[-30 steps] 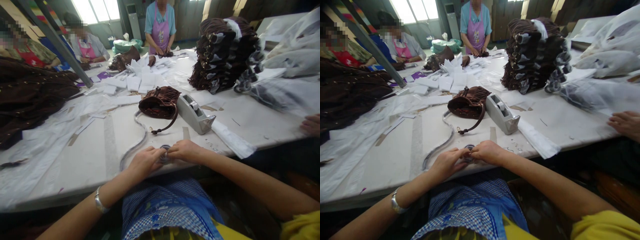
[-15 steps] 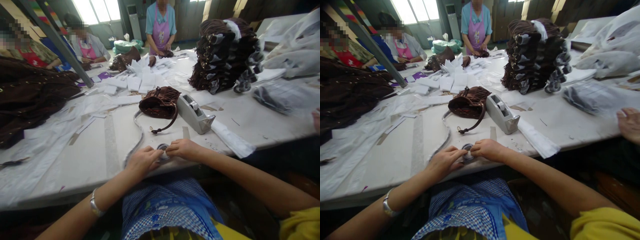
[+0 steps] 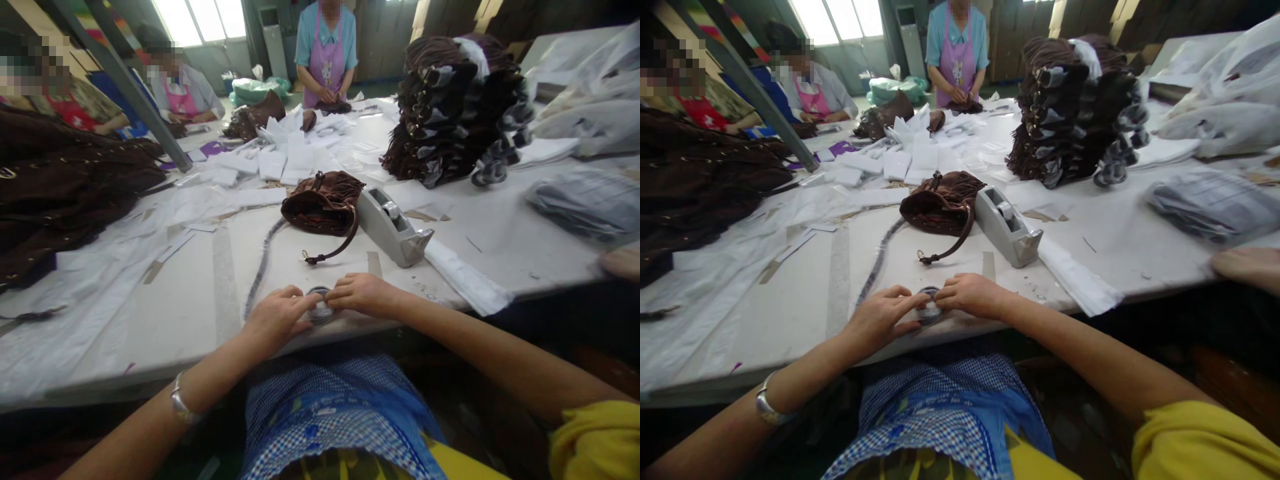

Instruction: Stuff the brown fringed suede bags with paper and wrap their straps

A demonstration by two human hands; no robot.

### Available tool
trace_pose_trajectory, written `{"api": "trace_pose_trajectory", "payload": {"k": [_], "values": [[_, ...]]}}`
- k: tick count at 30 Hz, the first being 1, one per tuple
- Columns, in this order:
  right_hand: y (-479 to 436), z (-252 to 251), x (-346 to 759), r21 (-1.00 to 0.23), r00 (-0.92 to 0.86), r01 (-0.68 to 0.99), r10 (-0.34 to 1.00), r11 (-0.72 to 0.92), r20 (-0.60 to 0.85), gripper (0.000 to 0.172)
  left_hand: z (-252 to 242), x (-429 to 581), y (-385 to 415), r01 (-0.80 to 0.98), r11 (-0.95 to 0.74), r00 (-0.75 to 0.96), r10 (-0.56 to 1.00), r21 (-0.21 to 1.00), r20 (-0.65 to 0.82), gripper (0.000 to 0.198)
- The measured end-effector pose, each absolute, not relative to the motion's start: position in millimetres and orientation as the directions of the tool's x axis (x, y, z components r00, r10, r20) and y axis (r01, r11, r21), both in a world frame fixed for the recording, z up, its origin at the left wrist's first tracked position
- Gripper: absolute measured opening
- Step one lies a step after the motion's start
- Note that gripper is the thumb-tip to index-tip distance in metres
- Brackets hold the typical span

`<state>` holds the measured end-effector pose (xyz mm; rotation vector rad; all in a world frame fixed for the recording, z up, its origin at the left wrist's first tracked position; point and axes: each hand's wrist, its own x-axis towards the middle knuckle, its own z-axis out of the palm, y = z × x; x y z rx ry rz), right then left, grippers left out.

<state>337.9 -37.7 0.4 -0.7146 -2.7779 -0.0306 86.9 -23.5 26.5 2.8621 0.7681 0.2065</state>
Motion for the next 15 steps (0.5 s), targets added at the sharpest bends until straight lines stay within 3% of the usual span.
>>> {"api": "trace_pose_trajectory", "payload": {"k": [6, 11, 15], "values": [[-45.2, -1.5, 319.6, -0.041, -0.76, 0.61, 0.599, 0.791, 0.254, 0.019, 16.6, 95.6, -36.9, 0.583, -0.772, 0.747, 0.632, 0.255, 0.206, 0.03], [-37.1, -0.2, 328.2, -0.026, -0.814, 0.536, 0.525, 0.844, 0.248, 0.012, 9.9, 85.7, -39.8, 0.534, -0.819, 0.787, 0.573, 0.212, 0.229, 0.05], [-39.8, 5.9, 324.0, 0.025, -0.795, 0.573, 0.548, 0.819, 0.26, 0.018, 3.8, 82.6, -36.6, 0.518, -0.835, 0.772, 0.549, 0.185, 0.319, 0.023]]}}
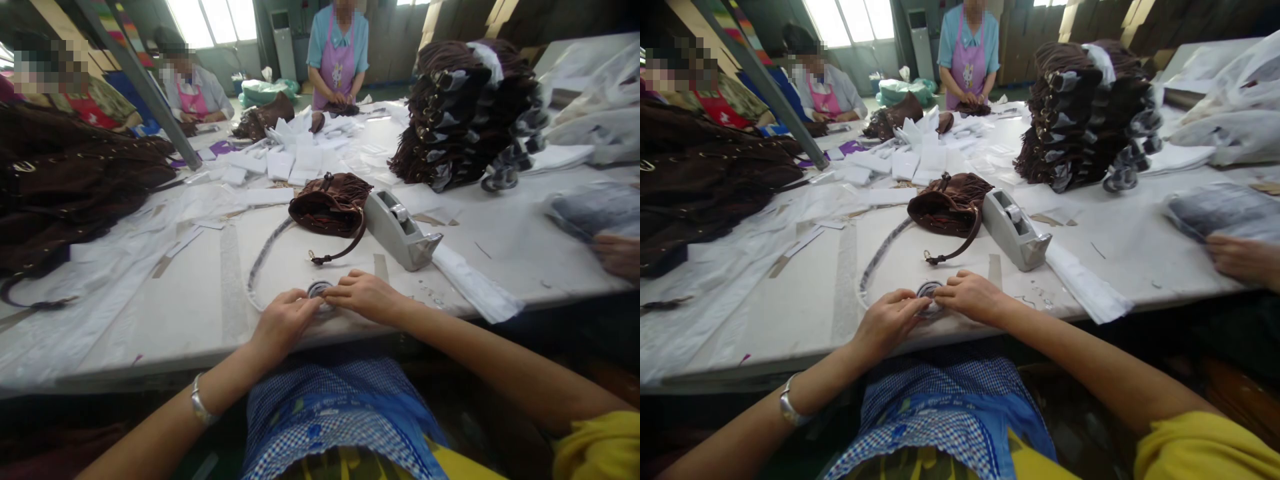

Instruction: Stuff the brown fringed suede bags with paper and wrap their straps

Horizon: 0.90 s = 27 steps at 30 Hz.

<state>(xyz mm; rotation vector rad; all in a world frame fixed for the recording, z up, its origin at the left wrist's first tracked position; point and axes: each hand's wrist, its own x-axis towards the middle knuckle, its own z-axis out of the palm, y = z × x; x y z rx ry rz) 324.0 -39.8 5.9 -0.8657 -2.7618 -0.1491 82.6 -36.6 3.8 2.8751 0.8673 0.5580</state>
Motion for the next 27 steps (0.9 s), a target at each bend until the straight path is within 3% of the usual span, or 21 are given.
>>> {"api": "trace_pose_trajectory", "payload": {"k": [3, 6, 8, 10, 13, 17, 21, 23, 27], "values": [[-48.2, 4.5, 315.4, 0.002, -0.743, 0.639, 0.616, 0.769, 0.26, 0.019, 0.4, 89.0, -38.1, 0.575, -0.764, 0.693, 0.645, 0.293, 0.322, 0.013], [-47.7, 0.6, 320.2, -0.051, -0.797, 0.554, 0.548, 0.831, 0.253, 0.016, 4.4, 90.1, -34.1, 0.538, -0.76, 0.733, 0.635, 0.364, 0.243, 0.024], [-41.5, -0.1, 329.1, -0.06, -0.847, 0.466, 0.465, 0.883, 0.257, 0.018, 9.6, 87.2, -27.2, 0.469, -0.813, 0.81, 0.552, 0.345, 0.201, 0.034], [-35.5, 0.7, 335.6, -0.044, -0.871, 0.422, 0.418, 0.906, 0.258, 0.02, 13.3, 85.8, -21.2, 0.433, -0.853, 0.849, 0.495, 0.291, 0.185, 0.028], [-35.3, 1.6, 333.0, -0.01, -0.847, 0.483, 0.47, 0.876, 0.248, 0.023, 12.4, 91.2, -22.9, 0.52, -0.801, 0.793, 0.582, 0.297, 0.181, 0.015], [-44.3, -0.9, 319.9, -0.07, -0.803, 0.542, 0.541, 0.837, 0.249, 0.021, 9.2, 96.4, -36.2, 0.673, -0.625, 0.634, 0.763, 0.395, 0.126, 0.024], [-36.4, -2.5, 323.8, -0.173, -0.845, 0.424, 0.457, 0.889, 0.278, 0.025, 19.1, 80.0, -30.6, 0.574, -0.74, 0.759, 0.641, 0.351, 0.11, 0.034], [-27.8, -3.0, 327.2, -0.193, -0.854, 0.39, 0.432, 0.9, 0.29, 0.027, 23.4, 71.0, -23.5, 0.543, -0.785, 0.794, 0.596, 0.298, 0.121, 0.025], [-21.8, -4.6, 317.2, -0.119, -0.808, 0.493, 0.504, 0.862, 0.305, 0.034, 17.3, 67.8, -22.2, 0.668, -0.695, 0.691, 0.712, 0.267, 0.124, 0.012]]}}
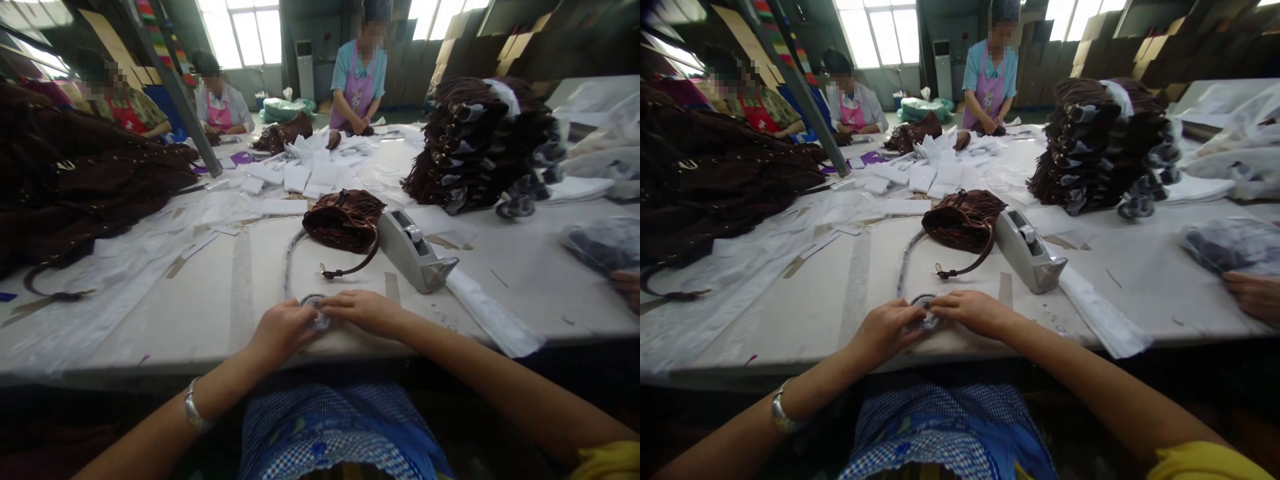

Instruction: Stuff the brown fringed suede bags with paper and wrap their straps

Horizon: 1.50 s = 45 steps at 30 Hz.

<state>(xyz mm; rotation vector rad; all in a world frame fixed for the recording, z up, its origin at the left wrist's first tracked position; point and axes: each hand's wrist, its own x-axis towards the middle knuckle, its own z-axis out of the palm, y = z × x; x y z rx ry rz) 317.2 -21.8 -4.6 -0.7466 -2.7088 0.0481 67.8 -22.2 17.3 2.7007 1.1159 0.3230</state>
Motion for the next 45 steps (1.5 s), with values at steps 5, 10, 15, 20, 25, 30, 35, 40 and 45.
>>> {"api": "trace_pose_trajectory", "payload": {"k": [5, 10, 15, 20, 25, 30, 35, 40, 45], "values": [[-27.0, -7.1, 294.9, -0.13, -0.791, 0.519, 0.532, 0.845, 0.304, 0.028, 7.7, 65.4, -30.1, 0.717, -0.585, 0.588, 0.8, 0.379, 0.124, 0.028], [-13.1, -5.0, 299.8, -0.178, -0.849, 0.397, 0.433, 0.901, 0.301, 0.024, 16.4, 38.9, -11.8, 0.533, -0.801, 0.781, 0.59, 0.273, 0.207, 0.037], [-13.6, -0.4, 290.2, -0.086, -0.822, 0.458, 0.459, 0.884, 0.337, 0.024, 6.6, 42.2, -17.5, 0.581, -0.753, 0.715, 0.654, 0.309, 0.249, 0.02], [-17.7, -2.6, 276.0, -0.143, -0.817, 0.479, 0.5, 0.866, 0.287, 0.019, 2.8, 50.3, -28.6, 0.682, -0.606, 0.575, 0.79, 0.41, 0.213, 0.028], [6.5, 3.3, 286.3, -0.122, -0.894, 0.348, 0.368, 0.929, 0.253, 0.026, 18.3, 24.9, -1.9, 0.496, -0.843, 0.801, 0.537, 0.208, 0.266, 0.02], [5.0, 4.2, 276.1, -0.072, -0.821, 0.49, 0.488, 0.869, 0.296, 0.034, 7.5, 33.8, -8.3, 0.683, -0.673, 0.609, 0.739, 0.283, 0.288, 0.013], [-1.5, -5.7, 259.4, -0.173, -0.799, 0.503, 0.532, 0.846, 0.28, 0.027, 1.4, 42.8, -17.4, 0.766, -0.539, 0.482, 0.842, 0.35, 0.241, 0.022], [20.7, -0.9, 267.8, -0.155, -0.853, 0.413, 0.441, 0.897, 0.279, 0.021, 4.5, 18.3, 1.8, 0.607, -0.752, 0.676, 0.658, 0.257, 0.332, 0.04], [25.2, 5.3, 263.0, -0.07, -0.818, 0.515, 0.514, 0.854, 0.256, 0.027, -3.4, 30.1, -1.8, 0.702, -0.631, 0.533, 0.773, 0.329, 0.346, 0.034]]}}
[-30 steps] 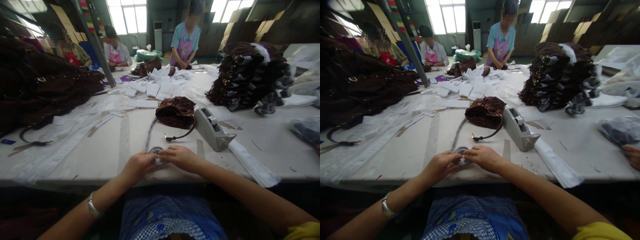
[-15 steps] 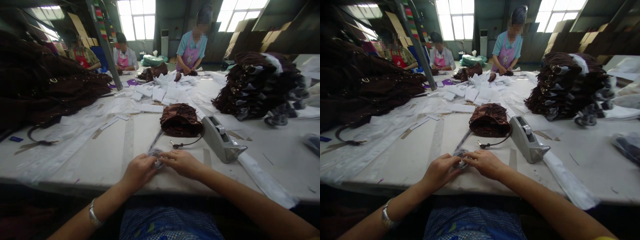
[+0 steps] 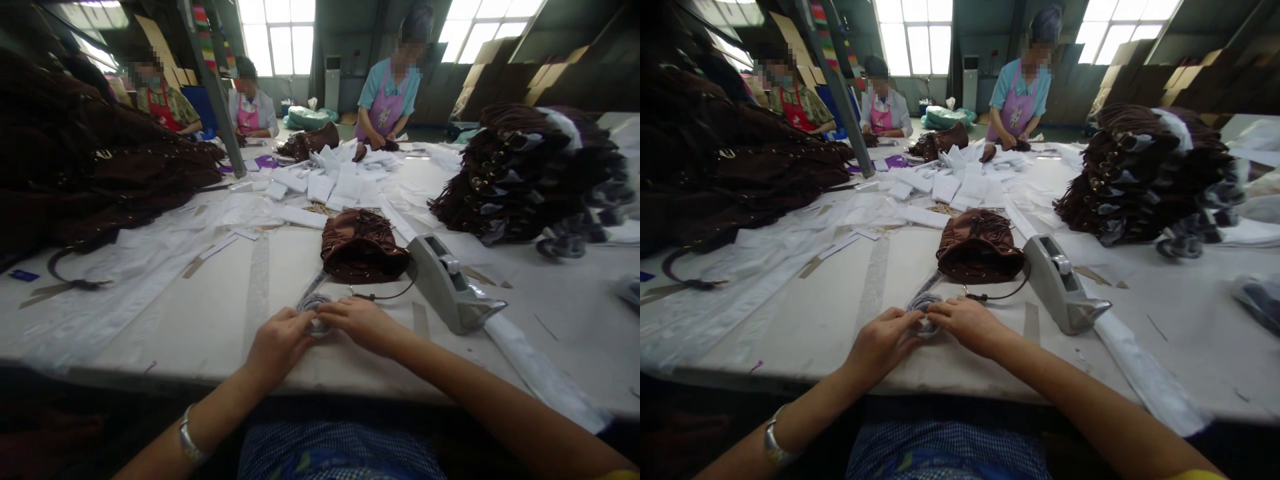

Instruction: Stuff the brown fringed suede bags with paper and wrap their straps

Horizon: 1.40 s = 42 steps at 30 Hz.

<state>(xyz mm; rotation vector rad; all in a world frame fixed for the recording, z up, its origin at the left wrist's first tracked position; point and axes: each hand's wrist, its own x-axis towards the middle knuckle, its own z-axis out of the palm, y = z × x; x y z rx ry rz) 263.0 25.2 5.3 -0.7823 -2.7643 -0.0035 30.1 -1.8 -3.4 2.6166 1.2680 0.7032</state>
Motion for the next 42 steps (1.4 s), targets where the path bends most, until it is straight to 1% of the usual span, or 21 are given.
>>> {"api": "trace_pose_trajectory", "payload": {"k": [2, 5, 7, 9, 12, 14, 16, 18, 19, 21, 22, 23, 24, 26, 27, 29, 32, 35, 37, 39, 42], "values": [[20.0, 5.8, 256.4, -0.06, -0.792, 0.567, 0.564, 0.821, 0.235, 0.026, -5.4, 41.6, -8.6, 0.755, -0.534, 0.424, 0.841, 0.381, 0.336, 0.037], [11.9, 6.8, 249.0, -0.066, -0.76, 0.613, 0.61, 0.788, 0.225, 0.021, -8.5, 51.3, -16.2, 0.782, -0.481, 0.342, 0.863, 0.396, 0.372, 0.031], [7.1, 7.2, 246.4, -0.073, -0.756, 0.615, 0.613, 0.785, 0.229, 0.026, -12.0, 51.6, -18.6, 0.791, -0.465, 0.313, 0.866, 0.397, 0.39, 0.03], [2.4, 6.2, 244.2, -0.068, -0.758, 0.613, 0.61, 0.787, 0.229, 0.033, -16.1, 49.8, -19.6, 0.81, -0.435, 0.283, 0.878, 0.393, 0.387, 0.033], [-1.9, 1.2, 241.7, -0.081, -0.732, 0.642, 0.641, 0.762, 0.228, 0.031, -20.0, 48.0, -20.1, 0.833, -0.393, 0.25, 0.895, 0.39, 0.369, 0.039], [0.2, -2.4, 242.6, -0.136, -0.724, 0.64, 0.653, 0.756, 0.221, 0.028, -19.0, 47.2, -21.1, 0.799, -0.42, 0.273, 0.891, 0.43, 0.363, 0.039], [6.6, -4.2, 246.2, -0.215, -0.739, 0.605, 0.641, 0.767, 0.207, 0.024, -14.7, 44.7, -23.6, 0.715, -0.478, 0.324, 0.873, 0.51, 0.365, 0.037], [15.0, -4.0, 251.4, -0.29, -0.762, 0.556, 0.617, 0.779, 0.197, 0.019, -8.6, 39.6, -27.7, 0.627, -0.495, 0.321, 0.868, 0.601, 0.38, 0.034], [18.9, -3.6, 254.0, -0.325, -0.773, 0.53, 0.604, 0.784, 0.195, 0.017, -5.9, 36.2, -30.2, 0.604, -0.473, 0.275, 0.879, 0.642, 0.389, 0.032], [24.4, -3.3, 258.2, -0.399, -0.785, 0.477, 0.584, 0.783, 0.207, 0.016, -2.6, 28.9, -35.1, 0.588, -0.366, 0.106, 0.919, 0.721, 0.381, 0.026], [25.5, -3.6, 259.7, -0.439, -0.784, 0.449, 0.579, 0.778, 0.225, 0.016, -2.4, 25.5, -37.3, 0.572, -0.284, 0.018, 0.942, 0.77, 0.334, 0.026], [25.4, -4.1, 260.7, -0.484, -0.776, 0.42, 0.58, 0.768, 0.247, 0.015, -3.2, 22.7, -39.2, 0.538, -0.184, -0.048, 0.968, 0.823, 0.247, 0.028], [23.9, -4.6, 261.4, -0.531, -0.762, 0.391, 0.588, 0.752, 0.272, 0.015, -4.5, 20.7, -40.7, 0.482, -0.073, -0.079, 0.989, 0.873, 0.127, 0.033], [17.7, -5.5, 261.6, -0.621, -0.71, 0.341, 0.626, 0.706, 0.321, 0.017, -7.2, 20.0, -42.6, 0.311, 0.157, -0.042, 0.988, 0.937, -0.152, 0.044], [13.2, -5.5, 261.2, -0.663, -0.681, 0.32, 0.651, 0.677, 0.336, 0.018, -7.6, 21.3, -43.0, 0.205, 0.259, 0.004, 0.964, 0.944, -0.266, 0.049], [2.9, -5.4, 259.4, -0.735, -0.625, 0.281, 0.699, 0.617, 0.348, 0.017, -4.8, 26.4, -43.0, -0.008, 0.394, 0.115, 0.914, 0.919, -0.39, 0.056], [-10.7, -7.9, 255.3, -0.796, -0.588, 0.232, 0.732, 0.56, 0.344, 0.015, 5.5, 35.6, -41.0, -0.224, 0.484, 0.229, 0.87, 0.846, -0.437, 0.057], [-17.6, -17.2, 251.5, -0.767, -0.586, 0.231, 0.715, 0.598, 0.381, 0.022, 13.6, 42.1, -39.0, -0.321, 0.525, 0.277, 0.848, 0.788, -0.452, 0.048], [-20.3, -24.3, 249.4, -0.711, -0.583, 0.265, 0.695, 0.652, 0.42, 0.032, 15.1, 44.7, -38.7, -0.353, 0.515, 0.287, 0.854, 0.782, -0.433, 0.042], [-24.8, -27.4, 247.1, -0.669, -0.568, 0.309, 0.696, 0.676, 0.441, 0.04, 14.7, 46.3, -39.4, -0.361, 0.472, 0.257, 0.88, 0.805, -0.401, 0.039], [-36.7, -19.6, 242.4, -0.693, -0.47, 0.357, 0.762, 0.626, 0.446, 0.037, 15.4, 47.0, -41.8, -0.317, 0.373, 0.171, 0.927, 0.872, -0.334, 0.039]]}}
